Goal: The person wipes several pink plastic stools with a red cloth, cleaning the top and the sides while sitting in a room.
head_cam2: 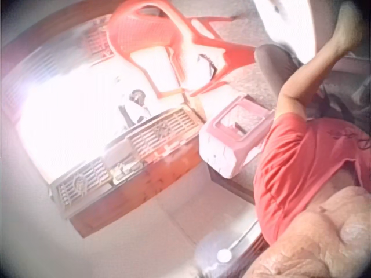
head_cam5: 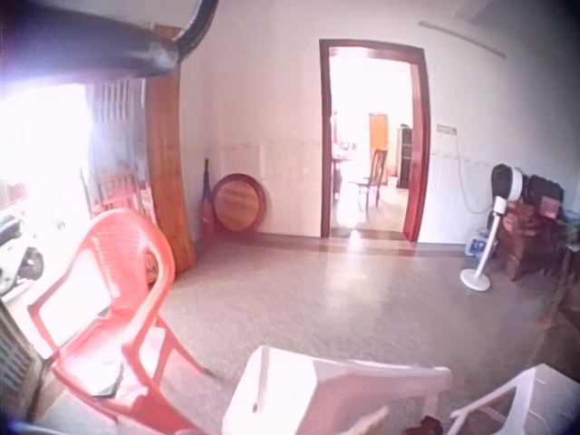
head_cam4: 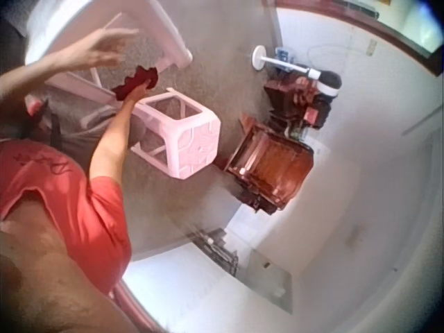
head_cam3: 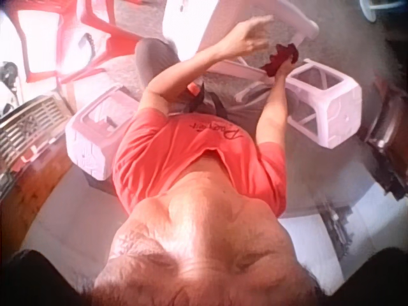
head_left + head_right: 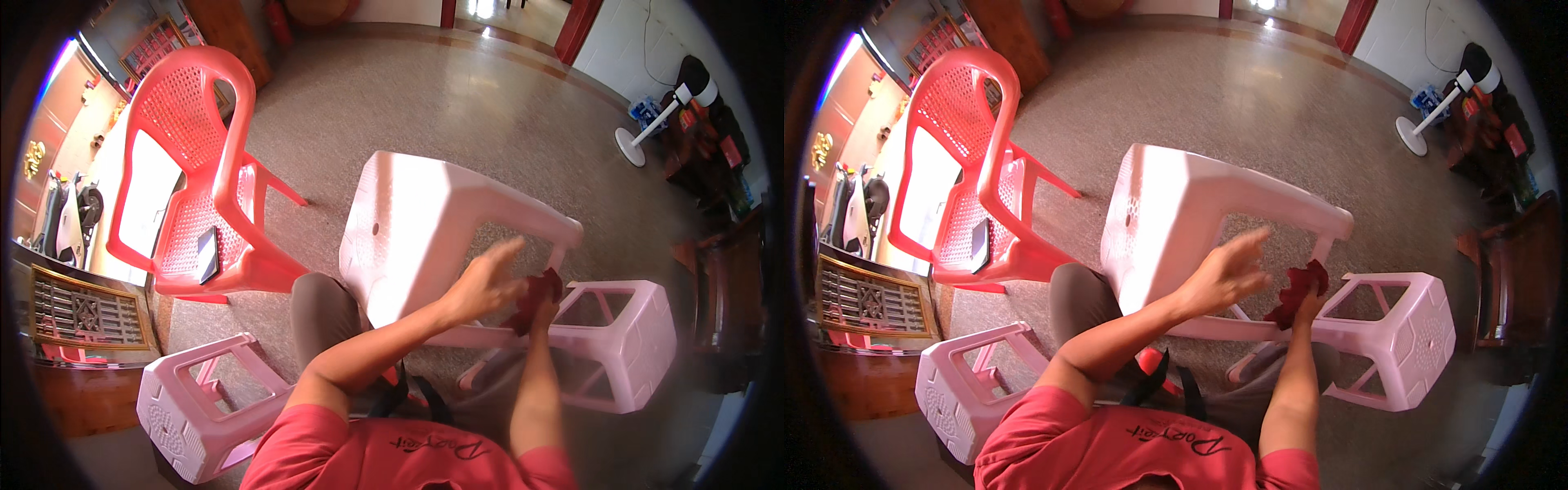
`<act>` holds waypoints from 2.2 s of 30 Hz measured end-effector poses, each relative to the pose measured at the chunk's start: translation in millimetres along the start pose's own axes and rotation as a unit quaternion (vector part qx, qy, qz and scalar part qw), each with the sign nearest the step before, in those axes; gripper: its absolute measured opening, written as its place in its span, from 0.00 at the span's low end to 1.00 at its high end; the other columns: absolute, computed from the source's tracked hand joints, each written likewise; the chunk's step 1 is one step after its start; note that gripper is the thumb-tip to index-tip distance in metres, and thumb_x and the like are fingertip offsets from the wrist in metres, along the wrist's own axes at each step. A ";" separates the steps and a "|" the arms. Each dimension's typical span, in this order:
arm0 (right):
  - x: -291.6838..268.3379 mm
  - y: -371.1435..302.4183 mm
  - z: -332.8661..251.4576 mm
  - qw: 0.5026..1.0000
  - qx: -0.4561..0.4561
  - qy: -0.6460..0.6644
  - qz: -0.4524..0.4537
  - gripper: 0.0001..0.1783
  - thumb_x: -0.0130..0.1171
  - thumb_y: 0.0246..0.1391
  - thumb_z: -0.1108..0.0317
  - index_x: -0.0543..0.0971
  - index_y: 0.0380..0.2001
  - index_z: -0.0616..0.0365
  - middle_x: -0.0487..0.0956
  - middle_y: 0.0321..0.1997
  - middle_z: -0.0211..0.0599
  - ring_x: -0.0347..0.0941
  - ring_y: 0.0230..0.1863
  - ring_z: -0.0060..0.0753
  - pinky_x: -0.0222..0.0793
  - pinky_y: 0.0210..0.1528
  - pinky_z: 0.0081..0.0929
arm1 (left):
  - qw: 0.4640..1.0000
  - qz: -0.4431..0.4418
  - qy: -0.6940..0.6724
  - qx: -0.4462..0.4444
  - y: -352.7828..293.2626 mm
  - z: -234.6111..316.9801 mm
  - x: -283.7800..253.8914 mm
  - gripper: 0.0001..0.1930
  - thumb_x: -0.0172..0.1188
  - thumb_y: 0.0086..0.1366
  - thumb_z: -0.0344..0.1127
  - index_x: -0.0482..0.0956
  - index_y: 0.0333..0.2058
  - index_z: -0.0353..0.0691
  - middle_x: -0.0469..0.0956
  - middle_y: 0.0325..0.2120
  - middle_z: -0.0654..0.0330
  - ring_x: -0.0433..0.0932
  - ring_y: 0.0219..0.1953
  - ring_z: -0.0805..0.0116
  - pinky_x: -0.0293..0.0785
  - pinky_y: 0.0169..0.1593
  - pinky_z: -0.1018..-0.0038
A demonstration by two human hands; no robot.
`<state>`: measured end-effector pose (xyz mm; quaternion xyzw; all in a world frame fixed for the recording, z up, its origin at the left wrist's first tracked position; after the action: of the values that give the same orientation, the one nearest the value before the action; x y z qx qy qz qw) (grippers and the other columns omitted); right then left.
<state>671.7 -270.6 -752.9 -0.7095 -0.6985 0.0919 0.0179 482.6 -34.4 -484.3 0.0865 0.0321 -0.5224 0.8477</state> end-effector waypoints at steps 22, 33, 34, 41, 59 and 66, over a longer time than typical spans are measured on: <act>-11.2 -4.9 -4.7 0.950 -0.123 -0.234 0.165 0.33 0.47 0.50 0.45 0.76 0.23 0.74 0.74 0.20 0.59 0.72 0.24 0.55 0.64 0.29 0.43 | 0.884 0.311 0.321 -0.140 -5.9 -111.6 -176.6 0.23 0.47 0.60 0.49 0.74 0.25 0.29 0.73 0.21 0.47 0.74 0.23 0.56 0.66 0.28 0.65; 6.5 -48.5 -77.9 0.976 -0.170 -0.101 0.090 0.20 0.47 0.53 0.59 0.71 0.42 0.64 0.75 0.38 0.49 0.69 0.41 0.47 0.61 0.45 0.35 | 0.936 0.287 0.043 -0.198 17.7 -109.6 -172.4 0.25 0.49 0.60 0.49 0.73 0.21 0.28 0.71 0.15 0.61 0.66 0.16 0.74 0.63 0.21 0.74; 6.2 -46.2 -79.5 0.974 -0.176 -0.107 0.093 0.20 0.47 0.53 0.59 0.71 0.42 0.64 0.75 0.38 0.49 0.69 0.41 0.47 0.61 0.45 0.35 | 0.926 0.307 0.041 -0.215 15.8 -112.7 -174.5 0.25 0.51 0.58 0.49 0.71 0.27 0.24 0.71 0.17 0.60 0.67 0.18 0.74 0.64 0.21 0.75; 85.4 -104.5 -182.3 0.966 -0.147 0.198 0.082 0.19 0.54 0.52 0.64 0.67 0.46 0.58 0.70 0.43 0.32 0.64 0.45 0.26 0.59 0.48 0.24 | 0.935 0.320 -0.053 -0.141 25.6 -152.1 -181.9 0.20 0.55 0.55 0.47 0.65 0.20 0.34 0.68 0.17 0.62 0.66 0.22 0.75 0.64 0.25 0.78; 190.2 -176.4 -244.8 0.938 -0.295 0.033 -0.178 0.13 0.57 0.47 0.63 0.71 0.31 0.61 0.71 0.26 0.35 0.67 0.29 0.27 0.64 0.31 0.25 | 0.950 0.303 -0.027 -0.071 29.8 -125.0 -172.7 0.16 0.54 0.58 0.40 0.62 0.16 0.43 0.60 0.13 0.70 0.58 0.18 0.83 0.56 0.19 0.82; 162.8 -191.2 -254.5 0.941 -0.302 0.023 -0.149 0.12 0.57 0.49 0.64 0.70 0.28 0.62 0.70 0.23 0.34 0.65 0.25 0.27 0.63 0.27 0.25 | 0.971 0.220 -0.055 -0.074 30.3 -104.7 -167.2 0.12 0.54 0.56 0.41 0.71 0.23 0.36 0.65 0.14 0.69 0.61 0.17 0.81 0.58 0.20 0.82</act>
<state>523.5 -78.0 -490.6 -0.5708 -0.7908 -0.1433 -0.1679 437.8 145.0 -559.6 -0.0003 0.0044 -0.3236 0.9462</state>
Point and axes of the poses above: each hand's wrist, its own y-axis towards the middle knuckle, its own x-axis out of the palm, z = x × y, the point moved 7 cm from there along y, towards the middle knuckle
